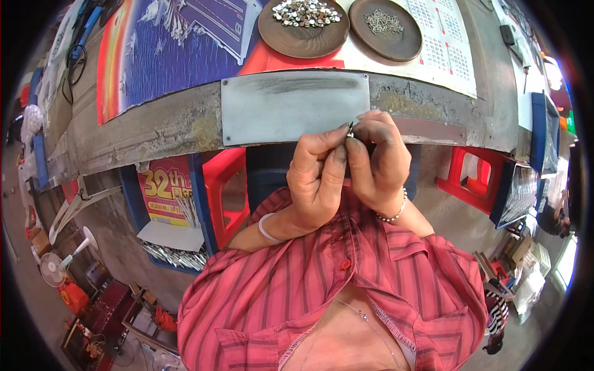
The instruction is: Assembling small metal pins and components onto a metal plate at a workbench.
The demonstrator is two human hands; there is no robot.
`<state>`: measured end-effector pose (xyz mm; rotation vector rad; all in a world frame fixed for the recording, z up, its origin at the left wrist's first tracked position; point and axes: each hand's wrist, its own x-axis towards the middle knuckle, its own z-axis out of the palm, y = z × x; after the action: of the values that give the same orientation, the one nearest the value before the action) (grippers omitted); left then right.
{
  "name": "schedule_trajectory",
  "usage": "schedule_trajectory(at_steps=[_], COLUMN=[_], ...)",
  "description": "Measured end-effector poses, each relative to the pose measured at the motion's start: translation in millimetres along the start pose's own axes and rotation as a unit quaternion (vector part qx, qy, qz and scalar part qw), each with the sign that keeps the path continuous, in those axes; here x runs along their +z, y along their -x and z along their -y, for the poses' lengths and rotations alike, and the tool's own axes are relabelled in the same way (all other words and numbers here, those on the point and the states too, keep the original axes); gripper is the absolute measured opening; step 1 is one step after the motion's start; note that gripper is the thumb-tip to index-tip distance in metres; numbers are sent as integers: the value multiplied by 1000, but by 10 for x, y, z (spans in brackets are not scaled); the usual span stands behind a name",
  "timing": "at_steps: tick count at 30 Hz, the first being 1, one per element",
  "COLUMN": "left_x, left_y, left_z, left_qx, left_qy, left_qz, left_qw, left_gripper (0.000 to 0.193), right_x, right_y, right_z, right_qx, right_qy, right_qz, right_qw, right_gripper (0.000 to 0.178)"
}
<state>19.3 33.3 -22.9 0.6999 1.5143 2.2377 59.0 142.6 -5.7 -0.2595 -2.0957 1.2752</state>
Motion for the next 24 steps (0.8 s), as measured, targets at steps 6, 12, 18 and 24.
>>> schedule_trajectory(at_steps=[6, 12, 18, 24], left_x=[67, 24, -145, -38], left_y=[-37, -160, -244, -117], left_z=[3, -189, -392, -152], left_qx=[-9, -88, -240, -46], left_qy=[22, 111, 177, -9], left_qz=[1, 66, 157, 42], left_qw=[1000, 988, 942, 998], left_gripper=[23, 28, 33, 27], right_x=[91, -196, -168, 33], right_y=[32, -143, -181, -33], right_z=[57, 53, 145, -16], right_qx=[21, 34, 186, 0], right_qy=[60, -66, -135, -12], right_qz=[-24, 81, 9, 11], right_qw=[998, 994, 973, 1000], right_gripper=[8, 9, 10, 14])
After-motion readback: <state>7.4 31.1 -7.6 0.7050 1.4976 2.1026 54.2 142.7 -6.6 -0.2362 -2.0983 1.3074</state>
